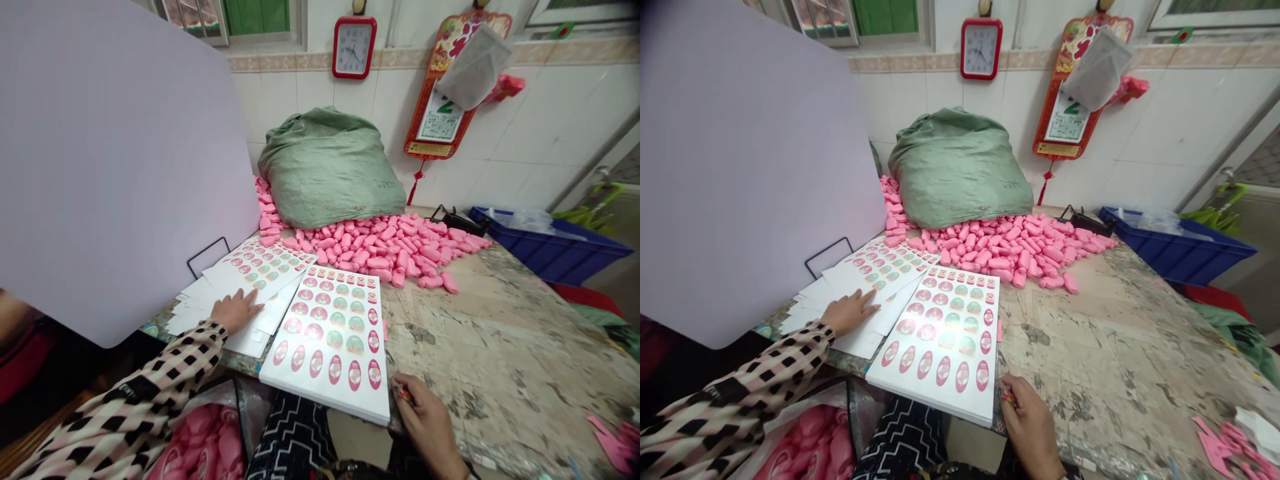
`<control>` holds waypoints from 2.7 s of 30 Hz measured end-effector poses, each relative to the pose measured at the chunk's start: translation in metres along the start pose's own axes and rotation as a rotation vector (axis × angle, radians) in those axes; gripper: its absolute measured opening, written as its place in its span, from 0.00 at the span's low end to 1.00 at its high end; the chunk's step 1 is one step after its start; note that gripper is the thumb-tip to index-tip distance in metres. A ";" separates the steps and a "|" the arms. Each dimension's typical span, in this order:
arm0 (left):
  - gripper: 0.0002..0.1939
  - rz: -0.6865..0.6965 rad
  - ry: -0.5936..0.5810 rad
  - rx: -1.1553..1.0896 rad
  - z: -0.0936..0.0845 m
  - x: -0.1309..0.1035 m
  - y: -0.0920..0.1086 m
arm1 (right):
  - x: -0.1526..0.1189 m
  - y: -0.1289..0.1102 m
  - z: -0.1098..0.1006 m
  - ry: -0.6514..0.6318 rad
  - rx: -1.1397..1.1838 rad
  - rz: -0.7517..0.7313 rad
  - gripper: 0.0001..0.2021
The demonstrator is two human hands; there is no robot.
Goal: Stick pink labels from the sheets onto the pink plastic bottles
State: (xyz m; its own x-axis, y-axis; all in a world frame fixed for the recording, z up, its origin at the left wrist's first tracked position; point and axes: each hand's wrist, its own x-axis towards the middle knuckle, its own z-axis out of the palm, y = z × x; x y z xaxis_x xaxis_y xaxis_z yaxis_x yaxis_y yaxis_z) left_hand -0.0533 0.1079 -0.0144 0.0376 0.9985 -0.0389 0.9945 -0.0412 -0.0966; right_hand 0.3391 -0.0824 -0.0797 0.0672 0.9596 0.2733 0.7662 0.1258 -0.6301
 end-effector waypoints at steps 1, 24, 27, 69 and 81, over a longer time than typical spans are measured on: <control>0.32 -0.011 -0.022 -0.006 0.004 -0.003 -0.001 | 0.000 0.001 0.000 -0.001 -0.004 0.002 0.13; 0.38 0.085 -0.088 -0.135 0.008 -0.010 0.036 | -0.001 -0.001 -0.002 -0.001 -0.025 -0.016 0.12; 0.40 0.088 -0.130 -0.140 0.008 -0.007 0.037 | -0.002 -0.001 -0.002 0.004 -0.023 -0.022 0.13; 0.28 0.215 0.184 -0.107 0.038 -0.032 0.038 | 0.007 -0.011 -0.003 0.053 0.087 0.082 0.09; 0.28 0.244 0.301 -0.380 0.033 -0.028 0.017 | 0.017 -0.002 -0.032 -0.106 0.165 0.183 0.10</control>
State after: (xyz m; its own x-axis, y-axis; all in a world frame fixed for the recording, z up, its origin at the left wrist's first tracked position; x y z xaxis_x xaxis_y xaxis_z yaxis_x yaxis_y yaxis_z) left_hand -0.0402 0.0776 -0.0475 0.2432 0.9296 0.2771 0.9165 -0.3137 0.2481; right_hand 0.3587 -0.0749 -0.0506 0.1213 0.9900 0.0716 0.6322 -0.0215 -0.7745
